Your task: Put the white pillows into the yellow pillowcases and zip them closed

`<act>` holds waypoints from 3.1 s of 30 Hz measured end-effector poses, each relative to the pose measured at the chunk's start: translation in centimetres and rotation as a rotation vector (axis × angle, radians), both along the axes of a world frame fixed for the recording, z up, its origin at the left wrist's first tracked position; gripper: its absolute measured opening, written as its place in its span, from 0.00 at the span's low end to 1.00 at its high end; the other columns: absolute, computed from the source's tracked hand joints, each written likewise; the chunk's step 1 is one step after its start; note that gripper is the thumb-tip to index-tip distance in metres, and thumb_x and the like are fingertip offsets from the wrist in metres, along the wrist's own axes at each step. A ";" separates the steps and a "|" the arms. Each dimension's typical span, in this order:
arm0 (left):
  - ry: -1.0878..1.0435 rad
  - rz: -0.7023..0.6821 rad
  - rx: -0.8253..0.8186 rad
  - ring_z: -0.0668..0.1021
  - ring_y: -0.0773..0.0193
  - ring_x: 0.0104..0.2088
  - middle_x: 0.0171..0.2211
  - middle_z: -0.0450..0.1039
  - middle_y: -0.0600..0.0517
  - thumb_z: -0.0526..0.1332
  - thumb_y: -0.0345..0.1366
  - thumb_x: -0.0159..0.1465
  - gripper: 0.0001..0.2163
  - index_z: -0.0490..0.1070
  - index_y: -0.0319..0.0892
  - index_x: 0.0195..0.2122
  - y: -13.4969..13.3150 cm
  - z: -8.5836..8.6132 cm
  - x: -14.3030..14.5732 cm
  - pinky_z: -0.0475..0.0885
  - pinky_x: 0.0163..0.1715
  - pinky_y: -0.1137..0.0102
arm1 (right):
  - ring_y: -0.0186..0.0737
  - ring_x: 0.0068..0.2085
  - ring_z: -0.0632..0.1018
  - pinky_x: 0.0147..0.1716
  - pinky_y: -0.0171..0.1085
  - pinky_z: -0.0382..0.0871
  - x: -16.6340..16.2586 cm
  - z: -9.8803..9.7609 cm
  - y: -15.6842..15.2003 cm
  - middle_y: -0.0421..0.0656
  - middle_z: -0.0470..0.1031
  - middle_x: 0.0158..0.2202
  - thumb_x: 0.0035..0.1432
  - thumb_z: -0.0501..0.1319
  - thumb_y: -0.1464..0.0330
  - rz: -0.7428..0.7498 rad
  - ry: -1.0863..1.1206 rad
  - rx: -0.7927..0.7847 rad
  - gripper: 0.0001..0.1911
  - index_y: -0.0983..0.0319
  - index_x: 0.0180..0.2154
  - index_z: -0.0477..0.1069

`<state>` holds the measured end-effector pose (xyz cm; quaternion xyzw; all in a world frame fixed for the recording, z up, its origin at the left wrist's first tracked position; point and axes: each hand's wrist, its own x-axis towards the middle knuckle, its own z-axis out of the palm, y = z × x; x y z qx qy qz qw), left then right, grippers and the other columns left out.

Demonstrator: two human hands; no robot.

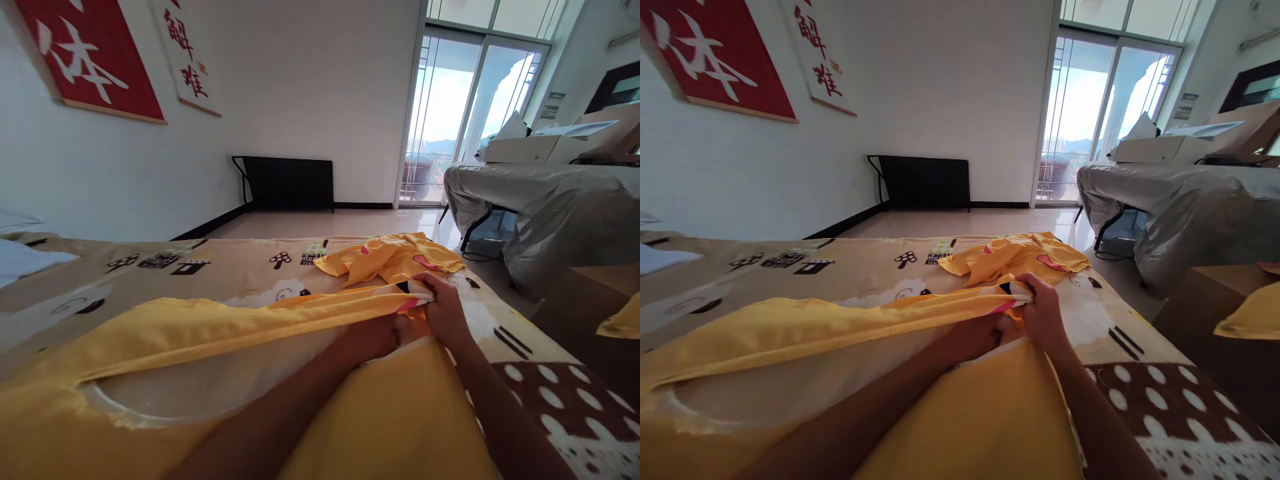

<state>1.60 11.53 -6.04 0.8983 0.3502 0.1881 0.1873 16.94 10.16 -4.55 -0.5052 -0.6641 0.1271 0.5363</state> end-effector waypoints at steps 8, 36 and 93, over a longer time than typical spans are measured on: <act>0.141 0.022 -0.033 0.73 0.59 0.43 0.40 0.73 0.49 0.50 0.29 0.58 0.09 0.70 0.42 0.34 -0.1 -0.3 -0.3 0.68 0.49 0.63 | 0.39 0.34 0.74 0.34 0.35 0.64 0.9 -0.1 0.5 0.43 0.75 0.32 0.38 0.52 0.76 -0.109 -0.255 0.029 0.20 0.62 0.36 0.71; 0.011 0.009 0.211 0.73 0.52 0.50 0.50 0.70 0.41 0.52 0.39 0.64 0.24 0.53 0.43 0.62 -1.4 0.1 -0.1 0.68 0.49 0.57 | 0.37 0.30 0.73 0.31 0.33 0.64 1.7 -0.5 1.0 0.40 0.76 0.27 0.38 0.54 0.71 0.077 -0.053 -0.101 0.16 0.63 0.31 0.75; -0.140 0.117 0.195 0.71 0.54 0.54 0.54 0.70 0.45 0.47 0.39 0.67 0.17 0.70 0.41 0.50 -1.4 -0.4 -0.6 0.64 0.58 0.56 | 0.32 0.24 0.65 0.23 0.29 0.52 0.4 -0.4 0.9 0.35 0.67 0.17 0.41 0.53 0.73 0.156 -0.124 -0.132 0.08 0.64 0.20 0.70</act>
